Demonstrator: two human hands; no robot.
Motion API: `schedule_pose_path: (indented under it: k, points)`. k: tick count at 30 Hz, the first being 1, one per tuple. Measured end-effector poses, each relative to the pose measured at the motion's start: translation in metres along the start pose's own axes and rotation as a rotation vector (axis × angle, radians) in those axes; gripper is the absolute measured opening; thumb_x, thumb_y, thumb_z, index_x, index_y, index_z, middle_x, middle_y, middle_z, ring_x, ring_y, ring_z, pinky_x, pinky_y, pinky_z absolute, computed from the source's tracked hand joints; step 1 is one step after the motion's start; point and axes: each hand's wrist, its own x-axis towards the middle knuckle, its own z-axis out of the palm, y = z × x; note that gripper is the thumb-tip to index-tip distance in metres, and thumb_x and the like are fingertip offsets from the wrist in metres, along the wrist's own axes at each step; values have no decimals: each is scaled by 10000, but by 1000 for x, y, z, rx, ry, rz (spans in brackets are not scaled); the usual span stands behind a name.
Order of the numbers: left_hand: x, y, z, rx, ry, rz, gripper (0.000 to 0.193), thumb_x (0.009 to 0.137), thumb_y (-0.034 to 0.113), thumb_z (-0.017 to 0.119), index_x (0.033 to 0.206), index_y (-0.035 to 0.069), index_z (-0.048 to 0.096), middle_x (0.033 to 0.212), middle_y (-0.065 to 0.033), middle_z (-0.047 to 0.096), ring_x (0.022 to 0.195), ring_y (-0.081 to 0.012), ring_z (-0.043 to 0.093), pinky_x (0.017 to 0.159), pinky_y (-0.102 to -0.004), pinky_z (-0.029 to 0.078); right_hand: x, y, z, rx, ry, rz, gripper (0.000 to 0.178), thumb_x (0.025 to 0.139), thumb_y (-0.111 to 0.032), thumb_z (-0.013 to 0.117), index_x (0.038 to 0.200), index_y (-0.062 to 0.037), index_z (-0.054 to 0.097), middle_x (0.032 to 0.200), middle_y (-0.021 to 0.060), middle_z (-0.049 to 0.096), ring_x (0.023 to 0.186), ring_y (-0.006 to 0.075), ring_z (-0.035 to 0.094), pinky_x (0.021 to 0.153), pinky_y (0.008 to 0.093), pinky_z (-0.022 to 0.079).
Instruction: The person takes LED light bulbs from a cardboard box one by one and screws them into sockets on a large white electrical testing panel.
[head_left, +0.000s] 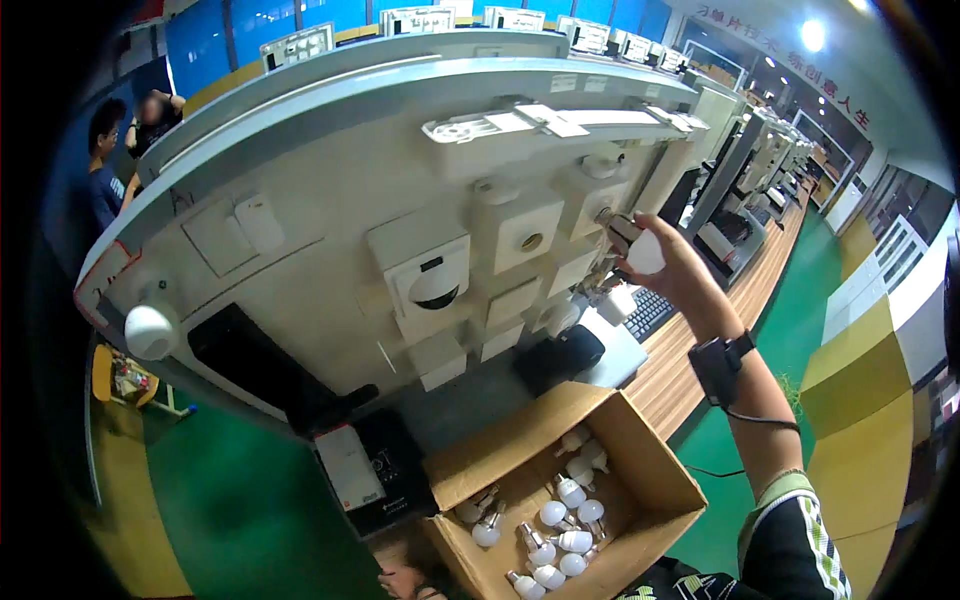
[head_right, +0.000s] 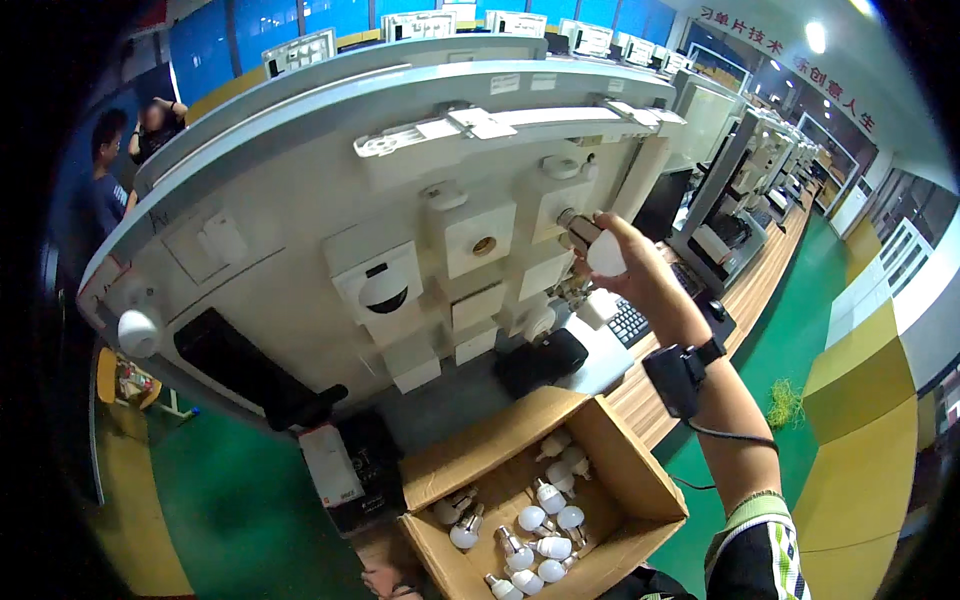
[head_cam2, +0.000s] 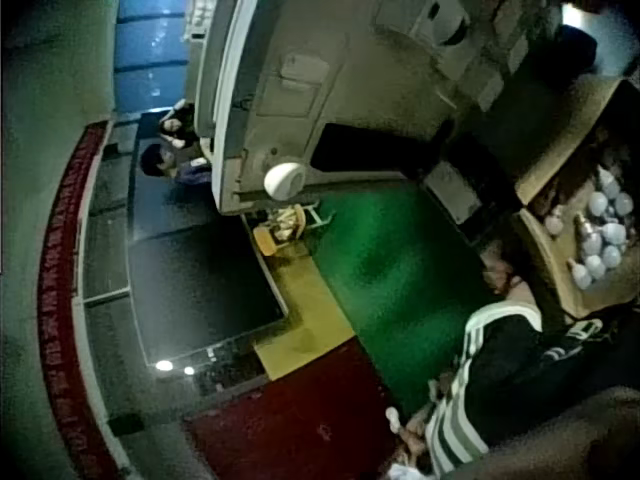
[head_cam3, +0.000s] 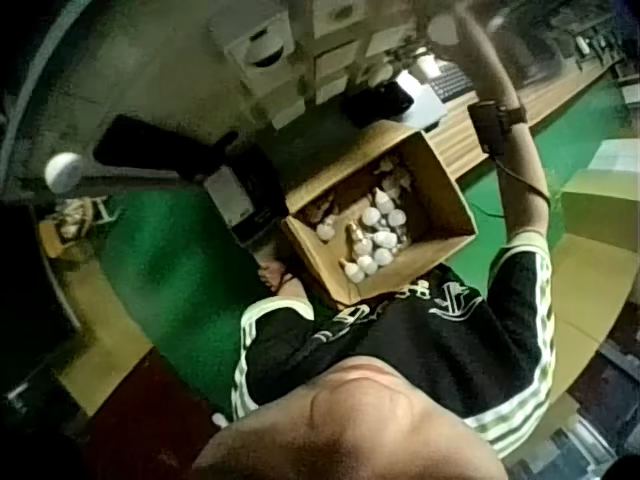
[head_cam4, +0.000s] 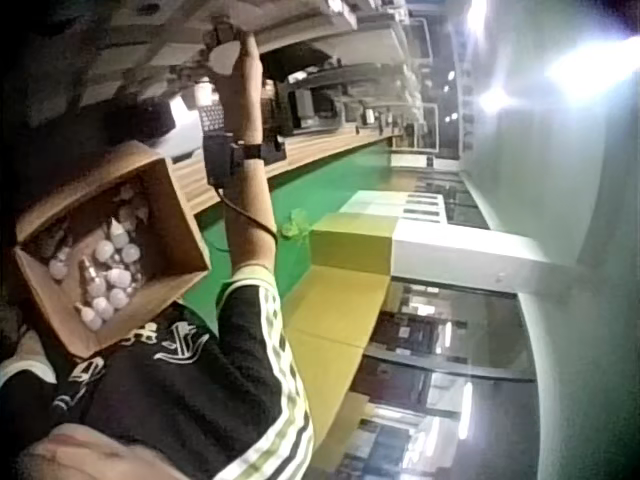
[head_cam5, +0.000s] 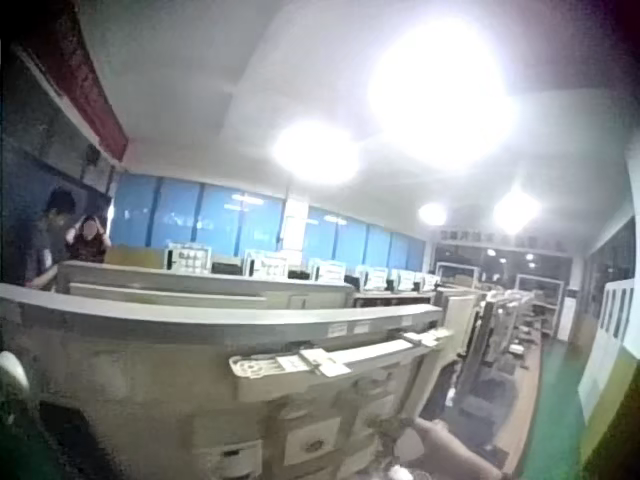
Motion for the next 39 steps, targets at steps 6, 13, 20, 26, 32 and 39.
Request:
schedule_pose_path:
  k: [6, 13, 20, 26, 32, 39]
  points:
    - [-3, 8, -7, -12, -19, 21, 435, 1017, 410, 338, 1210, 112, 589, 1207, -67, 632, 1102, -295, 606, 911, -531, 464, -15, 18, 6, -918, 277, -815, 639, 776, -289, 771, 1220, 29, 438, 1160, 234, 499, 1081, 344, 532, 942, 411, 460]
    - [-7, 4, -10, 20, -48, -12, 442, 1019, 415, 329, 1210, 114, 590, 1215, -67, 629, 1110, -299, 603, 921, -536, 458, -5, 18, 12, -795, 274, -757, 369, 803, -186, 701, 1083, 14, 568, 1037, 196, 625, 1008, 329, 626, 880, 397, 501]
    - [3, -3, -12, 14, -57, -59, 449, 1020, 420, 321, 1209, 115, 592, 1224, -67, 627, 1119, -303, 600, 931, -541, 453, -8, 16, 33, -855, 324, -859, 360, 789, -177, 705, 1055, 31, 579, 1023, 203, 649, 978, 326, 655, 868, 381, 514]
    - [4, -16, -43, 24, -88, 71, 454, 1016, 422, 325, 1194, 101, 591, 1225, -79, 627, 1126, -321, 596, 934, -543, 447, -2, 9, 22, -560, 310, -465, 395, 824, -282, 682, 1052, 26, 587, 959, 161, 667, 836, 194, 668, 713, 320, 551]
    - [3, -3, -71, 60, -156, 165, 363, 1003, 343, 397, 1124, 58, 585, 1168, -132, 621, 1069, -327, 593, 906, -469, 465, 5, 2, 13, 107, 96, 63, 316, 857, -287, 638, 1074, -82, 535, 988, 97, 610, 851, 237, 648, 658, 334, 509]
    - [0, 2, -61, -35, -154, 201, 281, 993, 265, 429, 1075, 40, 576, 1078, -126, 611, 978, -277, 586, 864, -408, 468, 7, -3, 3, 426, 45, 238, 365, 882, -268, 605, 1167, -95, 457, 1058, 155, 597, 890, 279, 655, 592, 308, 518]
